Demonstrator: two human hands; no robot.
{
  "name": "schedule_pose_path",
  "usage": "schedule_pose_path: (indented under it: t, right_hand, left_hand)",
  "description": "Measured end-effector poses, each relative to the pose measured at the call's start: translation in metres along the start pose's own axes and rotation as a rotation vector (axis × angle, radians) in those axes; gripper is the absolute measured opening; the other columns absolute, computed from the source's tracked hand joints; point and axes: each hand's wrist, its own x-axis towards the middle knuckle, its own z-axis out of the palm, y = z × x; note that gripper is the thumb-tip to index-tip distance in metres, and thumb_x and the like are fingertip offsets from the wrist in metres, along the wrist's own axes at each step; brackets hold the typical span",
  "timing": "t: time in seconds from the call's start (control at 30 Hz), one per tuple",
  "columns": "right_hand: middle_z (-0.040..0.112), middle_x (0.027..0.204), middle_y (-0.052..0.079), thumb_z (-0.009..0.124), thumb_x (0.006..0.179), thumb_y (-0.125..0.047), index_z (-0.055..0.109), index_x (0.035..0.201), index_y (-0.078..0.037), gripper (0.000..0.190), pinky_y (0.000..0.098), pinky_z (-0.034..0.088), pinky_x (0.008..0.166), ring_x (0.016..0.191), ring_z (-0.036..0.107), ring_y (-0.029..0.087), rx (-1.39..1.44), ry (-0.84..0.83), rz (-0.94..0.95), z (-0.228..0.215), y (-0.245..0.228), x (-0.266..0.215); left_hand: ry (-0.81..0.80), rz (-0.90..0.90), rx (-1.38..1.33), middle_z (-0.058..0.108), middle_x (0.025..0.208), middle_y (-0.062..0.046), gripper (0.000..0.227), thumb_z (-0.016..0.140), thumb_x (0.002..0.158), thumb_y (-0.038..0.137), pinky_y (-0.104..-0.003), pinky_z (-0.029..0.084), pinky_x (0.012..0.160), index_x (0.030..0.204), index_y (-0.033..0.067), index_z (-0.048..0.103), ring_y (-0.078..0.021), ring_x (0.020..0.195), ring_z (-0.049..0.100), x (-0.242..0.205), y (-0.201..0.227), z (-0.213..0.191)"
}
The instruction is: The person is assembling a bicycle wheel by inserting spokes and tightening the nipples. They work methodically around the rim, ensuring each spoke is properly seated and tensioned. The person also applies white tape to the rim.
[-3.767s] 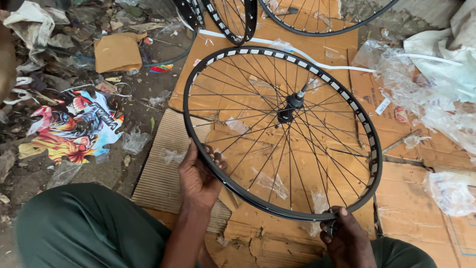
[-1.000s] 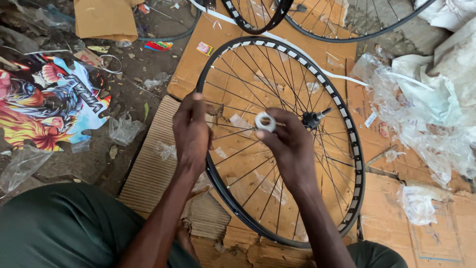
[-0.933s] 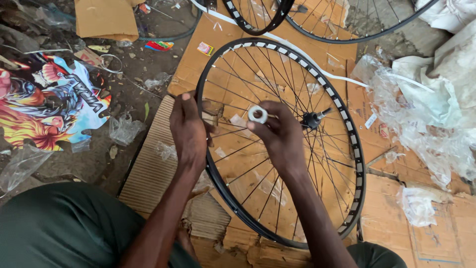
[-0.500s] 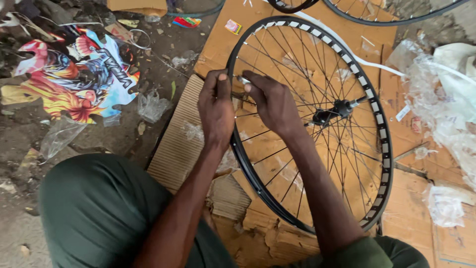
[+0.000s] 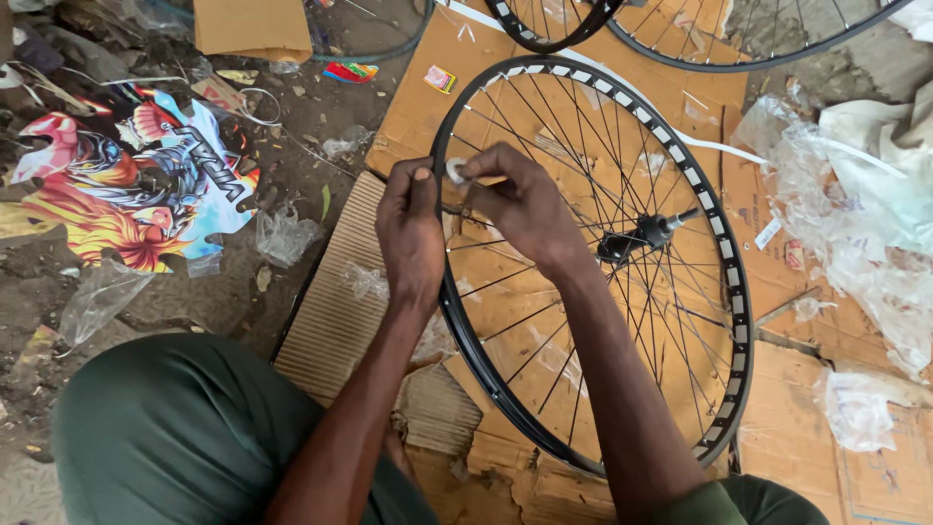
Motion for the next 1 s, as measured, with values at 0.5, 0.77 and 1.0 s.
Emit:
schedule_pose_path:
  t: [0.5, 0.77, 1.0]
  right_hand:
    - [0.071, 0.09, 0.013, 0.085, 0.091, -0.019, 0.063, 0.106, -0.006, 0.03, 0.0414, 0.057, 0.071, 0.084, 0.072, 0.028, -0.305, 0.11, 0.046, 0.007, 0.006, 0.007]
    - [0.072, 0.083, 0.013, 0.078, 0.085, -0.014, 0.057, 0.119, -0.008, 0.04, 0.0383, 0.053, 0.067, 0.079, 0.074, 0.03, 0.036, -0.059, 0.183, 0.002, 0.003, 0.005]
    - [0.07, 0.078, 0.012, 0.085, 0.082, -0.022, 0.057, 0.11, -0.005, 0.043, 0.0399, 0.052, 0.067, 0.072, 0.07, 0.026, -0.653, 0.157, 0.21, 0.02, -0.005, 0.016]
  left_hand:
    - [0.049, -0.021, 0.137, 0.059, 0.085, -0.001, 0.024, 0.047, 0.107, 0.017, -0.028, 0.043, 0.071, 0.106, 0.0027, 0.066, -0.0097, 0.078, 0.05, 0.002, 0.001, 0.0]
    - [0.055, -0.044, 0.074, 0.053, 0.082, 0.001, 0.025, 0.046, 0.108, 0.019, -0.028, 0.04, 0.069, 0.103, 0.0031, 0.064, -0.0086, 0.075, 0.045, 0.005, -0.005, -0.001]
    - [0.033, -0.018, 0.167, 0.051, 0.081, 0.001, 0.024, 0.047, 0.108, 0.02, -0.028, 0.039, 0.068, 0.101, 0.0029, 0.063, -0.0083, 0.075, 0.044, 0.002, -0.002, -0.001]
